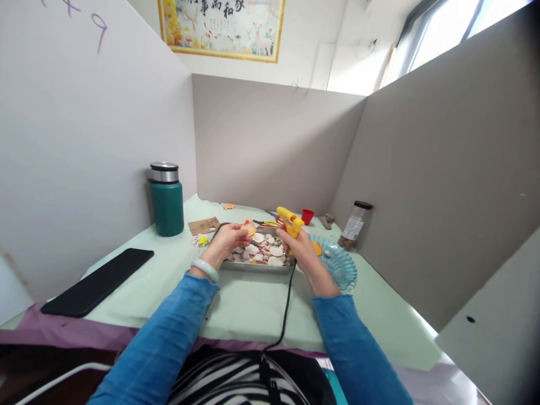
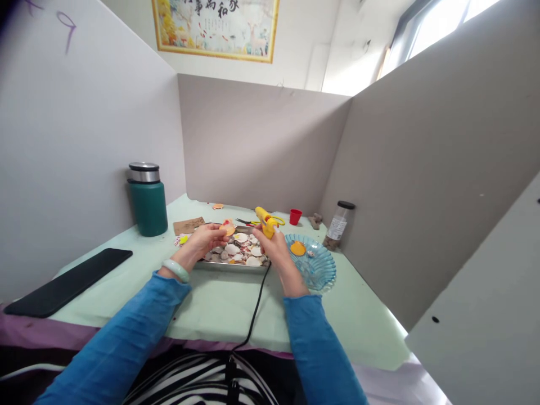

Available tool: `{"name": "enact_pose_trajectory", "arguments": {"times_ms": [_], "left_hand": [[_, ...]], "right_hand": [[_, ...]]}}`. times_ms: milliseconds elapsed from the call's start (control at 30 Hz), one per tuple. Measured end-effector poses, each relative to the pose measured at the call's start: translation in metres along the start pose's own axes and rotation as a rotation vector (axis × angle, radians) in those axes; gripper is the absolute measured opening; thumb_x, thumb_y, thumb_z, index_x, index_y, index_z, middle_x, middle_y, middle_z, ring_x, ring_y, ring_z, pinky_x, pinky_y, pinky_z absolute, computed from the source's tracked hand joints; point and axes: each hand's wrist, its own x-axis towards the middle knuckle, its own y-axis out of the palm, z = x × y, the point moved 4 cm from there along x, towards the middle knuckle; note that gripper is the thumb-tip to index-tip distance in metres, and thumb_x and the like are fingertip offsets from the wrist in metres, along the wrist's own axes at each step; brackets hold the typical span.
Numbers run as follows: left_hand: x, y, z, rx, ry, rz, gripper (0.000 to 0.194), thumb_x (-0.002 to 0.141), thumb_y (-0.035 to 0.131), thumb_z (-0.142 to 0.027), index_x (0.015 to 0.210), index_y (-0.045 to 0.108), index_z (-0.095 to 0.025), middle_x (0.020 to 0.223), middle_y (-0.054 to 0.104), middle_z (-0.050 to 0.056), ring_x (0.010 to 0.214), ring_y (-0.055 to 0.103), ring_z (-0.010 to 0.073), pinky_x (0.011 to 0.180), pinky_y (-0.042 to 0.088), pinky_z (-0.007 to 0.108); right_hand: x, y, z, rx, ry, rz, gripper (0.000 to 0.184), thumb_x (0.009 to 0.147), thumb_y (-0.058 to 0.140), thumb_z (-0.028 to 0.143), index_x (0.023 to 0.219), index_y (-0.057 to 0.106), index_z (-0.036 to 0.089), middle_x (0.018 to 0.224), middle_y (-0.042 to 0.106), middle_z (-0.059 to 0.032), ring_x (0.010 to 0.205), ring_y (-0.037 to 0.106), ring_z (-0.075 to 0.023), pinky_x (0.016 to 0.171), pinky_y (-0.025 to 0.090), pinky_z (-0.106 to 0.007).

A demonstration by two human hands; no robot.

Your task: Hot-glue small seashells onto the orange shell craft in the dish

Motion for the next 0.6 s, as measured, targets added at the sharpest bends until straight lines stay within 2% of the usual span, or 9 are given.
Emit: {"name": "enact_pose_trajectory", "arguments": {"times_ms": [133, 233, 400, 600], "left_hand": [[-0.002, 0.002, 0.001, 0.011, 0.006, 0.021, 0.017, 0.071, 0.073, -0.011, 0.084, 0.063, -0.009, 0.072, 0.068, 0.007, 0.058, 0.066, 0.0131, 0.052, 0.054, 0.021], [-0.004, 0.005, -0.001, 0.010, 0.004, 0.031, 0.017, 0.070, 0.074, -0.011, 0.083, 0.064, -0.009, 0.072, 0.068, 0.007, 0.058, 0.065, 0.0127, 0.053, 0.054, 0.021], [-0.006, 0.006, -0.002, 0.013, -0.010, 0.037, 0.018, 0.069, 0.076, -0.012, 0.083, 0.066, -0.007, 0.071, 0.068, 0.008, 0.057, 0.065, 0.0131, 0.054, 0.054, 0.022], [-0.006, 0.007, -0.002, 0.002, 0.010, 0.062, 0.018, 0.069, 0.076, -0.014, 0.084, 0.069, -0.006, 0.072, 0.068, 0.008, 0.057, 0.065, 0.0120, 0.054, 0.053, 0.021]], "right_hand": [[-0.002, 0.007, -0.004, 0.014, 0.084, 0.130, 0.035, 0.075, 0.066, 0.056, 0.075, 0.060, 0.021, 0.051, 0.048, 0.0039, 0.044, 0.043, -0.0109, 0.045, 0.037, -0.025], [-0.002, 0.011, -0.005, -0.033, 0.100, 0.180, 0.041, 0.077, 0.063, 0.059, 0.061, 0.057, 0.021, 0.049, 0.052, 0.0016, 0.044, 0.045, -0.0105, 0.045, 0.038, -0.025], [0.000, 0.008, -0.010, -0.065, 0.115, 0.112, 0.042, 0.077, 0.065, 0.057, 0.060, 0.057, 0.020, 0.050, 0.056, 0.0008, 0.041, 0.046, -0.0096, 0.043, 0.038, -0.024], [0.003, 0.002, -0.017, 0.026, 0.156, 0.067, 0.042, 0.075, 0.067, 0.059, 0.065, 0.055, 0.020, 0.055, 0.058, 0.0013, 0.039, 0.043, -0.0086, 0.040, 0.038, -0.024]]}}
